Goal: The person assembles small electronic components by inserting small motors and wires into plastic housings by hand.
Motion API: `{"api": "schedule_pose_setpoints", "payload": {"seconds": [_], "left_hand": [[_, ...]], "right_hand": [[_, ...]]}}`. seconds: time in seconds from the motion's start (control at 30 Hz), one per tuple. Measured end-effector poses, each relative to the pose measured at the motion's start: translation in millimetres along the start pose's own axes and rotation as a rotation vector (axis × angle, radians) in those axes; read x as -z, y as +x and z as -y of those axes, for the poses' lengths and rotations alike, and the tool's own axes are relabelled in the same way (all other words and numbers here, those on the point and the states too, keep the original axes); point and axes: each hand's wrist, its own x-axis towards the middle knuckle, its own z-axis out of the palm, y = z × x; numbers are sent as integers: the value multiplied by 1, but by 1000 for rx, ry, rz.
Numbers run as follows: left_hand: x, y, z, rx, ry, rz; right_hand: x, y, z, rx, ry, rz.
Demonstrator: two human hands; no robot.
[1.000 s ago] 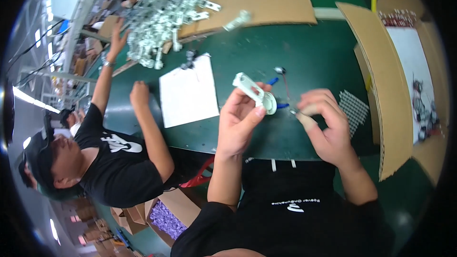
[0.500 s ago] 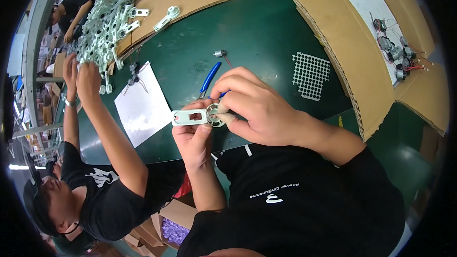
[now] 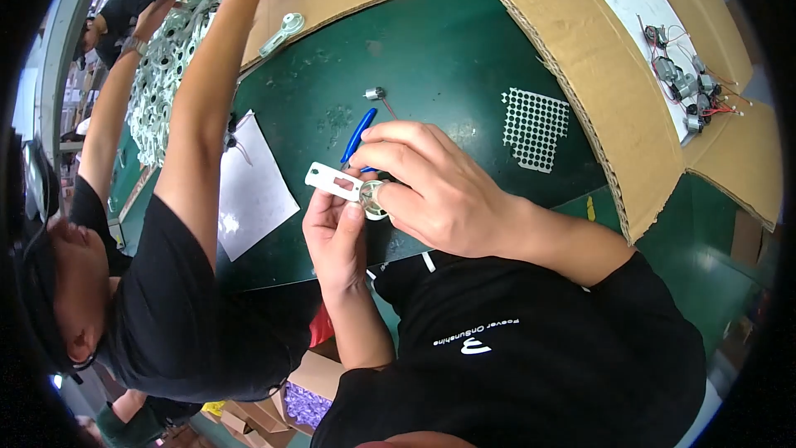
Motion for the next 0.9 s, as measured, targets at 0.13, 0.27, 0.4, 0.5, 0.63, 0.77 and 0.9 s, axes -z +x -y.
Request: {"api": "schedule_pose_setpoints", "payload": {"seconds": [0.13,0.27,0.4,0.5,0.63,0.77,0.9], "left_hand": [[-2,2,-6,179,43,-64],[-3,0,-7,183,92,-56],[-8,-1,-7,143,198,-63],[-11,-2,-4,85,166,-53],[-16,-1,-4,63,190,-64],[-26,1,-3,-7,183,-134],[-14,-10,6,-94,426,-148]], "right_hand": [[-2,-2,-2,3,-39,21],[-1,-2,-3,-38,-10,38],[1,-5,-3,-104,47,54],[-11,-13,-15,-203,119,8],[-9,-15,-16,-218,156,30],[-10,-18,-16,-281,212,9],[-22,-20,-17,-301,246,3]]}}
